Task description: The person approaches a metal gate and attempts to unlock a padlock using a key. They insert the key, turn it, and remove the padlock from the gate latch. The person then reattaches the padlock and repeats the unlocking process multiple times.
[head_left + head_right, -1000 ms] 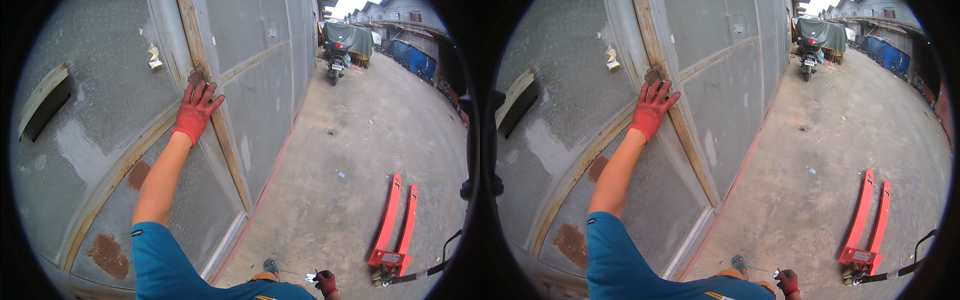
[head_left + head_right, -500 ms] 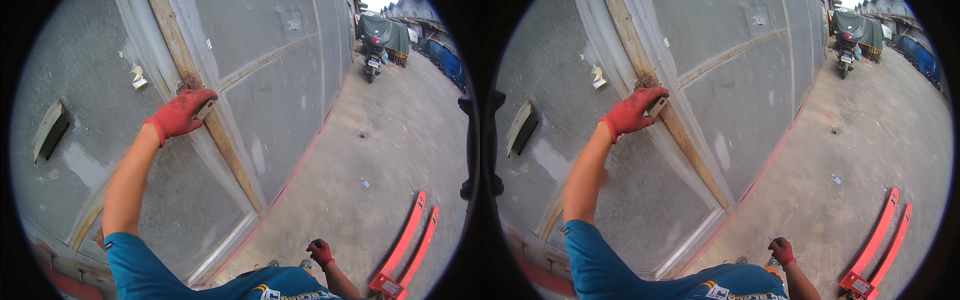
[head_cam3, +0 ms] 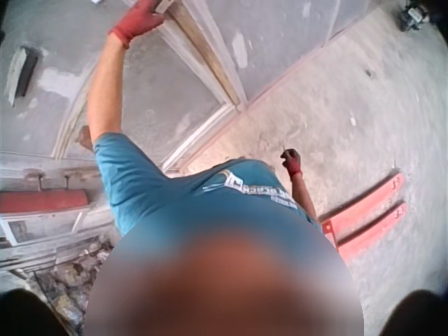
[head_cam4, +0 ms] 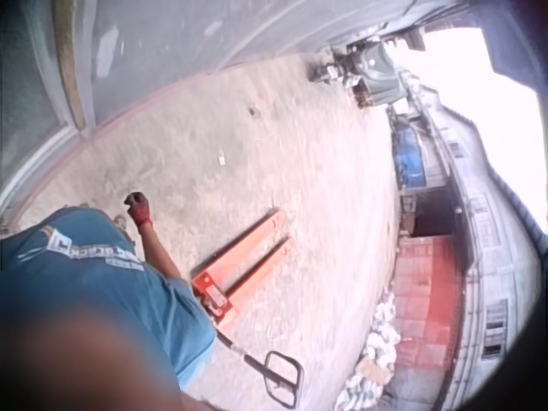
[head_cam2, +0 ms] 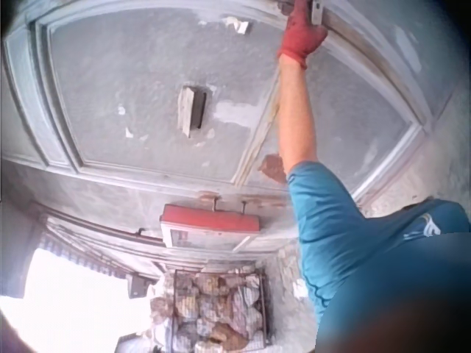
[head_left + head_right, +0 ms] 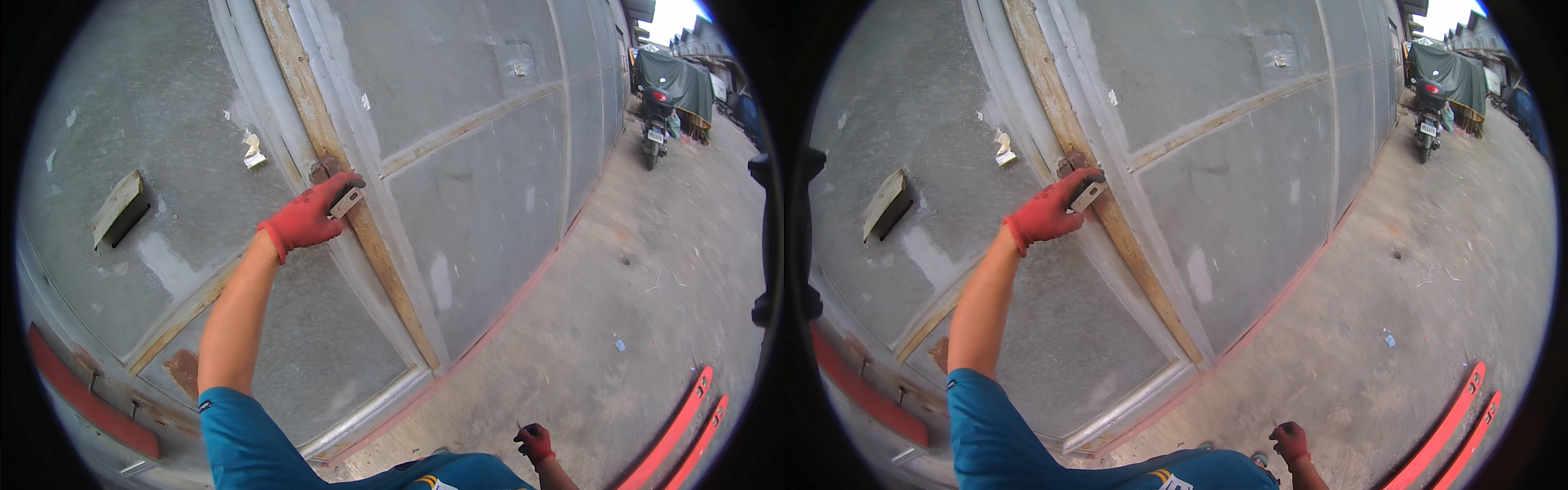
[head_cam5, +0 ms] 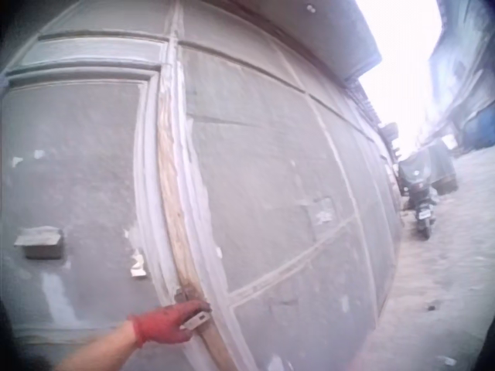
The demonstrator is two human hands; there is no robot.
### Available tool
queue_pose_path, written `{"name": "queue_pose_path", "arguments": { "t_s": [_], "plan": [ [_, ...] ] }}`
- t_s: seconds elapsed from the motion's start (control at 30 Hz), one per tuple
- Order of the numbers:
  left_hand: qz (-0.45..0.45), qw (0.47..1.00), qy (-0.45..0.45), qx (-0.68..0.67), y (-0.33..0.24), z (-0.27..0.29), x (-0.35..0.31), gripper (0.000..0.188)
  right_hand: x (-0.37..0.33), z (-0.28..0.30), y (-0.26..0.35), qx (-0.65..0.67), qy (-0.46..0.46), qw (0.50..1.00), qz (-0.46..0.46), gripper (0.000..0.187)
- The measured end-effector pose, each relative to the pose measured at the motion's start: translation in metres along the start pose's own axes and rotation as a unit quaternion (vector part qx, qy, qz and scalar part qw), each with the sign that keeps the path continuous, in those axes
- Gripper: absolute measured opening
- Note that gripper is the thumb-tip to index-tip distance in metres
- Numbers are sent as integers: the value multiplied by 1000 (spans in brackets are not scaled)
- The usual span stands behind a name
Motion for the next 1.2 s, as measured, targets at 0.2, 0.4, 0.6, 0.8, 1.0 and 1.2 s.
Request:
{"name": "queue_pose_path", "arguments": {
  "t_s": [0.2, 0.4, 0.6, 0.8, 1.0, 1.2],
  "plan": [
    [15, 1000, -7, -21, -5, 2, -3, 70, 18, -31, 21, -9, 44, 999, 18, 25],
    [25, 999, -12, -20, 4, 2, -3, 72, 28, -55, 34, -22, 96, 995, 26, 27],
    [-6, 999, -11, -34, 5, -4, 3, 70, 32, -148, 155, -119, 158, 966, 166, 18],
    [-21, 999, -21, 40, 8, -8, 7, 60, -46, -283, 429, -101, 126, 826, 541, 36],
    [-37, 999, -39, -1, 10, -7, 8, 66, -94, -368, 550, -186, 94, 783, 586, 39],
    [-52, 998, -35, -11, 9, -5, 5, 67, -92, -397, 551, -196, 126, 794, 562, 31]
  ]
}}
Point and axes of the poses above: each hand's wrist, its own x-axis towards the middle knuckle, its own z-axis out of the back of the hand, y = z × x, the point moved 6 cm from there along x, towards the middle knuckle, and after that the axes turned 7 degrees about x, right-handed, at the moved point
